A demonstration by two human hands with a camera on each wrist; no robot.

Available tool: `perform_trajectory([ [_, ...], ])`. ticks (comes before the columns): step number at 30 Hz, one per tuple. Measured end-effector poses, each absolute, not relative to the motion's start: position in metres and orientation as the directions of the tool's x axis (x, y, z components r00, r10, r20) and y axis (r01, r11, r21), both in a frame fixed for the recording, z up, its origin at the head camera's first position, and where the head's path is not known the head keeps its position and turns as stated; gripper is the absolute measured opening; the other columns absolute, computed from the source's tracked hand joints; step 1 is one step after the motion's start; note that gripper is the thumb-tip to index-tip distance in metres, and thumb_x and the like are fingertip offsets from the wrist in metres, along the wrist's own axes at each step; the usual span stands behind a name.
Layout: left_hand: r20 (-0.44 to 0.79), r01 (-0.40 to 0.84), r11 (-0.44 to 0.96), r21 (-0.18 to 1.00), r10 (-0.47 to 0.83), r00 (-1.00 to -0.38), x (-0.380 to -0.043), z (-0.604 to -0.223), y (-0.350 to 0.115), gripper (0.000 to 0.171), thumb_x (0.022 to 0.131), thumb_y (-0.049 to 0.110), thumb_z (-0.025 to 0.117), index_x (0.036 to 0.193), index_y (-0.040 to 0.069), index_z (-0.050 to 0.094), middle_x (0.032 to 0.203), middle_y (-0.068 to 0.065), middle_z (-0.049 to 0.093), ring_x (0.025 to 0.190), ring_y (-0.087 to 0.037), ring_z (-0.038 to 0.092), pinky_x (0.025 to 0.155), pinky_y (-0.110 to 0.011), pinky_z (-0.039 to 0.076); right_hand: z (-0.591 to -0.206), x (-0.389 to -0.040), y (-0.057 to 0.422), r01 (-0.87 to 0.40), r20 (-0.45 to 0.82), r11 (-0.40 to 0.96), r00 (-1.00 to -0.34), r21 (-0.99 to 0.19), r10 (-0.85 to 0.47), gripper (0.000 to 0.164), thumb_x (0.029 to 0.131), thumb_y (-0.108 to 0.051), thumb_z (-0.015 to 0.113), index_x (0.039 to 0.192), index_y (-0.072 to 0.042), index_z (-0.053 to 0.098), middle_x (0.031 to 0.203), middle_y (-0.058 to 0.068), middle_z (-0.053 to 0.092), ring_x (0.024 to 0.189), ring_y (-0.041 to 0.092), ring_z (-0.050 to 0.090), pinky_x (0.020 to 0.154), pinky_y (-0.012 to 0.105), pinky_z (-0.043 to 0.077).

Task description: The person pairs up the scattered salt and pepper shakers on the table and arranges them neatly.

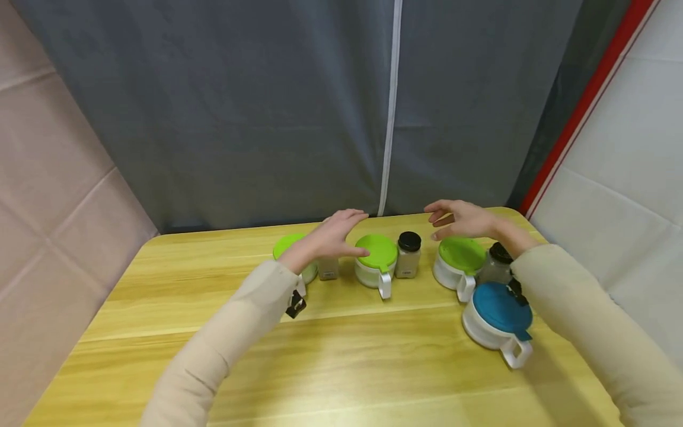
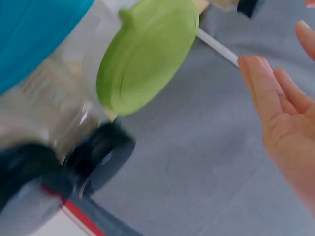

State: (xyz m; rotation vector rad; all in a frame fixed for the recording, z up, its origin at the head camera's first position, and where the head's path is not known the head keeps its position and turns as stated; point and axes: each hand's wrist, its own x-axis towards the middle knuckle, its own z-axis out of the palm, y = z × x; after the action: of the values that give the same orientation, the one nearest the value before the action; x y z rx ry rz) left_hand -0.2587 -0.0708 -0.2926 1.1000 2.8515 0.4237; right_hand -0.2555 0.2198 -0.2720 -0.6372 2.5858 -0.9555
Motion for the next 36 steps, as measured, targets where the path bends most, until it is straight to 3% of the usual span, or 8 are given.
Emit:
perform_trajectory([
  [9, 0.307, 0.705, 0.613, 0.357, 0.636, -0.708, -0.239, -0.299, -0.067, 0.064, 0.079, 0.039, 0.064, 0.13, 0.008, 0.041, 0.131, -0.006, 0.039, 0.118, -0.02, 0.033, 0.095, -0.035, 0.03, -0.253, -0.236, 0.257, -0.312, -0.056, 0.651, -0.876, -0.692, -0.479, 0.054, 0.085, -0.019, 0.059, 0.13, 0.0, 0.035, 0.123, 0.02, 0.043, 0.113, 0.034, 0.041, 0.088, 0.043, 0.038],
  [15, 0.422, 0.74, 0.506, 0.443, 0.611, -0.67, -0.223, -0.303, -0.057, 0.056, 0.079, 0.033, 0.066, 0.126, 0.009, 0.046, 0.122, -0.004, 0.046, 0.112, -0.016, 0.039, 0.092, -0.034, 0.033, -0.249, -0.217, 0.287, -0.308, 0.015, 0.666, -0.913, -0.68, -0.407, 0.046, 0.087, -0.018, 0.057, 0.129, -0.007, 0.041, 0.12, 0.011, 0.049, 0.104, 0.014, 0.049, 0.078, 0.023, 0.044],
  [18, 0.45, 0.748, 0.458, 0.48, 0.604, -0.658, -0.214, -0.305, -0.05, 0.055, 0.078, 0.031, 0.067, 0.125, 0.009, 0.047, 0.122, -0.004, 0.047, 0.113, -0.016, 0.039, 0.093, -0.034, 0.032, -0.251, -0.21, 0.302, -0.301, 0.033, 0.656, -0.921, -0.692, -0.387, 0.044, 0.088, -0.017, 0.055, 0.129, -0.007, 0.04, 0.119, 0.006, 0.049, 0.1, 0.005, 0.05, 0.075, 0.018, 0.043],
  [26, 0.415, 0.711, 0.362, 0.603, 0.618, -0.667, -0.189, -0.313, -0.03, 0.058, 0.079, 0.033, 0.066, 0.129, 0.013, 0.044, 0.127, 0.0, 0.043, 0.116, -0.013, 0.037, 0.093, -0.034, 0.033, -0.269, -0.191, 0.337, -0.292, 0.076, 0.672, -0.94, -0.681, -0.331, 0.038, 0.09, -0.018, 0.051, 0.127, -0.012, 0.043, 0.116, -0.005, 0.052, 0.099, -0.001, 0.049, 0.074, 0.017, 0.043],
  [36, 0.303, 0.653, 0.345, 0.674, 0.678, -0.67, -0.167, -0.339, 0.001, 0.064, 0.08, 0.036, 0.064, 0.133, 0.013, 0.038, 0.132, 0.001, 0.037, 0.119, -0.01, 0.033, 0.095, -0.029, 0.03, -0.315, -0.18, 0.363, -0.238, 0.084, 0.599, -0.958, -0.765, -0.273, 0.039, 0.092, -0.014, 0.047, 0.129, -0.007, 0.038, 0.117, -0.011, 0.051, 0.101, -0.005, 0.046, 0.075, 0.008, 0.036],
])
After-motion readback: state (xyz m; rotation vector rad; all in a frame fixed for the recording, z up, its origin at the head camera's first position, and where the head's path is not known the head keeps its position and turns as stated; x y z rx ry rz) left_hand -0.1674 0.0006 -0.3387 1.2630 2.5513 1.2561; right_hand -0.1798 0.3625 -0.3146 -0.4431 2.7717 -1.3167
